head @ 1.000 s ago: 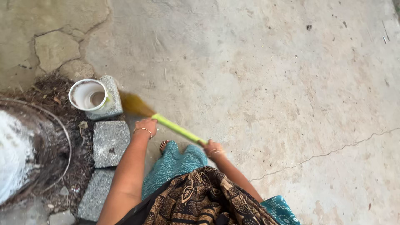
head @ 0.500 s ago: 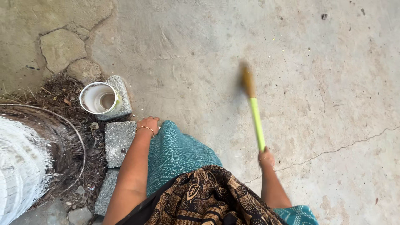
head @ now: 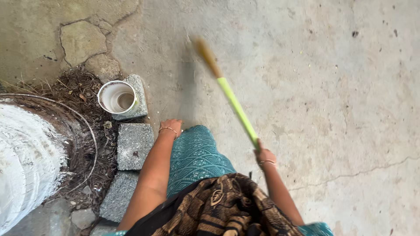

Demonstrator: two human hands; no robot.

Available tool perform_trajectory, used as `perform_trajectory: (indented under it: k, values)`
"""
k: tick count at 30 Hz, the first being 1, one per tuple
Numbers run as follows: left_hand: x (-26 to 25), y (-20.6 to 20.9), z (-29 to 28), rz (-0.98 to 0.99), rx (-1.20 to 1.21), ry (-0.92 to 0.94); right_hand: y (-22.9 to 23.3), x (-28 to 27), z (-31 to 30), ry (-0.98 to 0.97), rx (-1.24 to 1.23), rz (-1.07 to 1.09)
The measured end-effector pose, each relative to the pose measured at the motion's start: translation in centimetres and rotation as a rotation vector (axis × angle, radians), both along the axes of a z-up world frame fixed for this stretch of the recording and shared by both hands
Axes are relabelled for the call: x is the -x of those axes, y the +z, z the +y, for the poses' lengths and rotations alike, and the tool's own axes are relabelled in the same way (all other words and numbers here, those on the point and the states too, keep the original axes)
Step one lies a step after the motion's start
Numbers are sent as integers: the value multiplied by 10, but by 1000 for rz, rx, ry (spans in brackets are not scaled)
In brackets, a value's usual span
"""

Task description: The person sweeps dirt and debris from a stone and concrete outdoor area using a handheld broom, moving around a tree trunk and various objects.

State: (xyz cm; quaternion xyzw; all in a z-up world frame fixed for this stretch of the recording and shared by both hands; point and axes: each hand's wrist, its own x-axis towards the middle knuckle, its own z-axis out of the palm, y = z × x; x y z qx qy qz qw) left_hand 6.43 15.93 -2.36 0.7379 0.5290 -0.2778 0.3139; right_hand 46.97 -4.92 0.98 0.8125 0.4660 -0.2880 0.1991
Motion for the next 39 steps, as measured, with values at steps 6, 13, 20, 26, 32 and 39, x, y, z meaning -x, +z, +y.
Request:
perform_trajectory:
  k: [6,13,20,26,32,39]
  values:
    - [27,-22,7,-126,-132,109,-47,80,49,385,28,26]
    - [52,3,14,55,-66,12,-30,58,20,49,166,8]
    - [55,27,17,33,-58,52,-4,-24,33,-555,-78,-132]
    - [78,16,11,23,-71,123,6,-51,85,-727,-225,-15]
    - [75,29,22,73,-15,266,1,-40,106,-169,-270,-11]
    - [53,27,47,-8,-111,327,-54,31,219,494,-127,88]
